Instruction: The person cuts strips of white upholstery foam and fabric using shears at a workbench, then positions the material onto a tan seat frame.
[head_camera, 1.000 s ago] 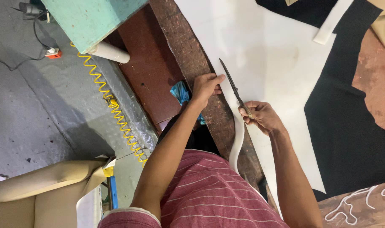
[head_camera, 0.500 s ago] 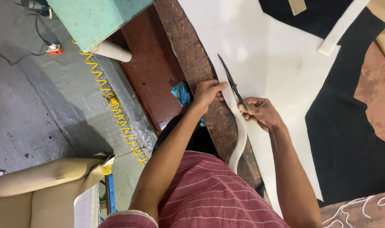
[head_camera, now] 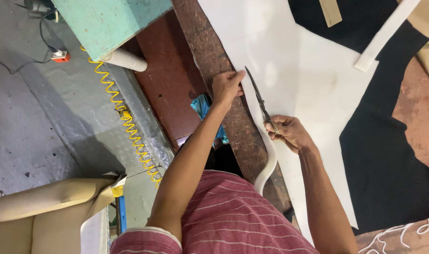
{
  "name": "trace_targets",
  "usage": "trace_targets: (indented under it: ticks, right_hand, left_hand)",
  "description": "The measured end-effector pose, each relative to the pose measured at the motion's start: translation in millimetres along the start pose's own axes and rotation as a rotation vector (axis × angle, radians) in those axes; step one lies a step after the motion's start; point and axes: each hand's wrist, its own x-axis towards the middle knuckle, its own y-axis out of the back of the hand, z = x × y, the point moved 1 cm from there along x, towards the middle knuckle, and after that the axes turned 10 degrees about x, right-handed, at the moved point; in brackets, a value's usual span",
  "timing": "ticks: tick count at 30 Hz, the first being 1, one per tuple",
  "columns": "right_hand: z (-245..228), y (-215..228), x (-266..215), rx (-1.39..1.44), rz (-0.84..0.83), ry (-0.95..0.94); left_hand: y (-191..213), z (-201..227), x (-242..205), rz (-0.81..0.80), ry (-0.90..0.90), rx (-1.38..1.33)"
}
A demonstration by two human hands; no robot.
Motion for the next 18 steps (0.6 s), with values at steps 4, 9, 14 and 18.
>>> trace_targets:
  ticks: [4, 9, 14, 18]
  right_hand:
    - [-10.0, -6.4, 3.7, 0.013, 0.015, 0.004]
    - [-24.4, -21.4, 12.4, 0.002, 0.042, -0.012]
    - [-29.2, -26.0, 18.6, -0.016, 0.039, -0.016]
    - [-32.4, -25.3, 21.0, -0.009, 0.015, -0.018]
  left_hand:
    - [2.7, -2.0, 2.6, -0.009, 0.032, 0.008]
    - [6.3, -4.9, 1.1, -0.057, 0.042, -0.027]
    - [10.0, -3.5, 1.4, -0.077, 0.042, -0.044]
    - [10.7, -2.1, 2.6, -0.089, 0.067, -0.019]
